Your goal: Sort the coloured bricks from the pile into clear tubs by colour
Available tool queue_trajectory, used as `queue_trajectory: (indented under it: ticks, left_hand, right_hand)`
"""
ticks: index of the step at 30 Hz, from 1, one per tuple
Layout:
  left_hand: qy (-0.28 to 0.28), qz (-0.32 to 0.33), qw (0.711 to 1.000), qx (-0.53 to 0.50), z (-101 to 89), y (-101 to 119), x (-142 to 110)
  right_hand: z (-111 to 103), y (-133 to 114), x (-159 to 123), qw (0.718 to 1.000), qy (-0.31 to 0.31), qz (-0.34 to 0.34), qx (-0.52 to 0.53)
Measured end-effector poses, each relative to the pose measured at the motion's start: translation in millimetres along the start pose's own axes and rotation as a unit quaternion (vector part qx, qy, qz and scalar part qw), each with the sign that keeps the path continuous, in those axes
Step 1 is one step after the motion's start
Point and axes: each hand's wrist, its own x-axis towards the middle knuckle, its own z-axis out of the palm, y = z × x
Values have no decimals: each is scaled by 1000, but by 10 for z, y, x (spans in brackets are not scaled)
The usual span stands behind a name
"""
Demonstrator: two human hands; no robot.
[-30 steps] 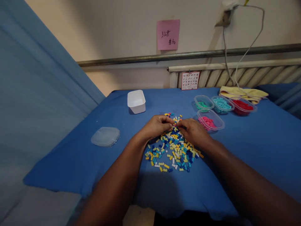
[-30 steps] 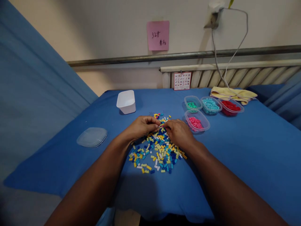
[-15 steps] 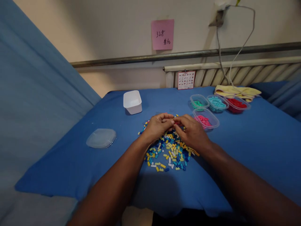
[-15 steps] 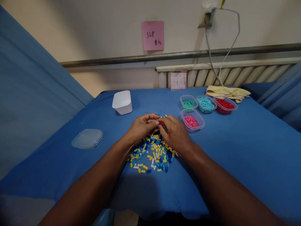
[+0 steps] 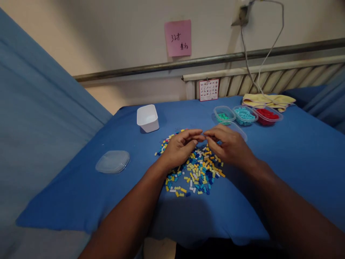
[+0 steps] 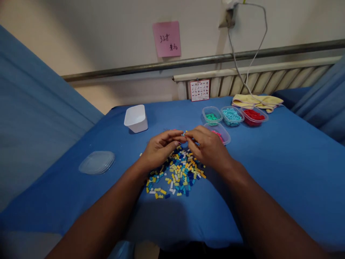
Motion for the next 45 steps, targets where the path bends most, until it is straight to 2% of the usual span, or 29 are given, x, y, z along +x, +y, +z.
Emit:
queue_trajectory:
  ticks: [3,4,6,10,13,17,20,23,26,28,30,32,35,38,41,45]
  left_hand:
    - [77,27,982,167,-83,-3,13]
    - [85,36,966,243,-125,-8,15]
    - [61,47,924,375,-213,-29,16]
    - [-34,54,865,497,-318,-95,10]
    - [-92,49,833,544,-342,-100,13]
    - [-88,-11,797,597,-393,-7,6]
    - [-73,-36,779,622,-415,43,-5]
    - [-65,-9,785,616,-375,20,-3]
    - [-98,40,798,593,-307,-43,17]
    - [-117,45,794,595,-284,-83,32]
    - [-110,33,789,603,-289,-115,42]
    - [-94,20,791,605,-312,-141,46]
    - [-76,22,801,594,-338,-160,49]
    - [-98,34,807,581,-327,-142,67]
    - [-130,27,807,575,-303,-100,104]
    - [-130,11,807,576,-301,-77,145]
  right_hand:
    - [-97,79,0,997,53,29,-42]
    - [-110,97,-4,995,68,40,-55]
    - [-76,106,-18,995,64,47,-67]
    - [215,56,-35,994,-55,54,-76]
    - [464,50,-6,976,-156,94,-118]
    - [605,81,54,940,-251,141,-184]
    - [601,79,77,926,-272,157,-208]
    - [592,56,84,924,-276,157,-211]
    - [614,19,84,924,-280,155,-209]
    - [626,-16,86,925,-276,155,-211]
    - [600,-50,93,929,-261,151,-213]
    - [506,-59,102,943,-221,141,-206]
    - [239,26,92,963,-118,130,-203]
    - [-61,241,25,957,-35,161,-240]
    - [-248,466,-73,943,-34,196,-268]
    - [-290,545,-125,945,-30,188,-268]
